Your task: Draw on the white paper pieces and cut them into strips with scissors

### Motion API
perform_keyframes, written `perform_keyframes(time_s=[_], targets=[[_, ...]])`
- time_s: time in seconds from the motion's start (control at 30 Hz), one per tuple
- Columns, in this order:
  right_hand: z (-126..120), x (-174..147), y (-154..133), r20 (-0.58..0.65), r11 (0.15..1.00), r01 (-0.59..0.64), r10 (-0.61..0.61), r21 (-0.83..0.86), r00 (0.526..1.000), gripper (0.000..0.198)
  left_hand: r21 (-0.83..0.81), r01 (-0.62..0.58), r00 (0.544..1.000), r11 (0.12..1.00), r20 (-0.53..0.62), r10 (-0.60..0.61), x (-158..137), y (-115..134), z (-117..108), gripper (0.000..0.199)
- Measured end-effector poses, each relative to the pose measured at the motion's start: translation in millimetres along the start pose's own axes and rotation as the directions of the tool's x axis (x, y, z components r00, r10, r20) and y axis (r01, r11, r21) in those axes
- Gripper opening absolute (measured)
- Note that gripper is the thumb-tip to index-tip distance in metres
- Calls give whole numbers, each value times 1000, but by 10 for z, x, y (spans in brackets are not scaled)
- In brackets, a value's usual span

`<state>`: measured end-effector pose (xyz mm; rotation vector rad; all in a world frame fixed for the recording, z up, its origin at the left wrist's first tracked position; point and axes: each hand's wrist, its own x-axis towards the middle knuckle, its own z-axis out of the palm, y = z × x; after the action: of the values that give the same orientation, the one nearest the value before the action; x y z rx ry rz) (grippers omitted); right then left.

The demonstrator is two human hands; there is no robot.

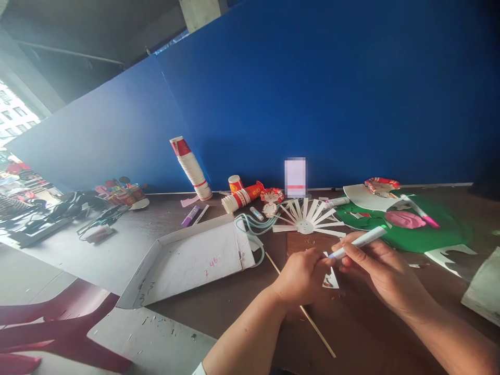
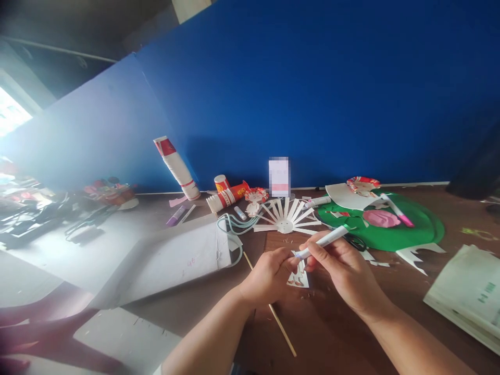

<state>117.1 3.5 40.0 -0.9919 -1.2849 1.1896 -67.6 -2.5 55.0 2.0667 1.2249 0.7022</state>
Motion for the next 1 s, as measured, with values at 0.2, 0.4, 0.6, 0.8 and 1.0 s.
perform_keyframes(time_s=[0.2, 0.4, 0.6, 0.8, 1.0], targets=[[-336, 221, -68, -486, 982, 57, 39, 182, 873, 41, 360, 181, 978, 915, -168, -127, 30, -60, 17, 28], [-435, 301, -155, -458, 966, 69, 55, 249, 887, 47, 376, 314, 912, 872, -376, -166, 32, -143, -123, 30], [-281, 252, -72, -417, 972, -43, 139, 230, 898, 51, 498, 492, 869, 714, -335, -364, 36, -228, -153, 28], [-346, 162, -29, -408, 985, -83, 140, 153, 902, 48, 507, 540, 841, 672, -337, -422, 17, -241, -121, 32], [-309, 123, -51, -423, 993, -116, 112, 18, 899, 47, 514, 166, 981, 841, -170, -89, -4, -131, -129, 24]])
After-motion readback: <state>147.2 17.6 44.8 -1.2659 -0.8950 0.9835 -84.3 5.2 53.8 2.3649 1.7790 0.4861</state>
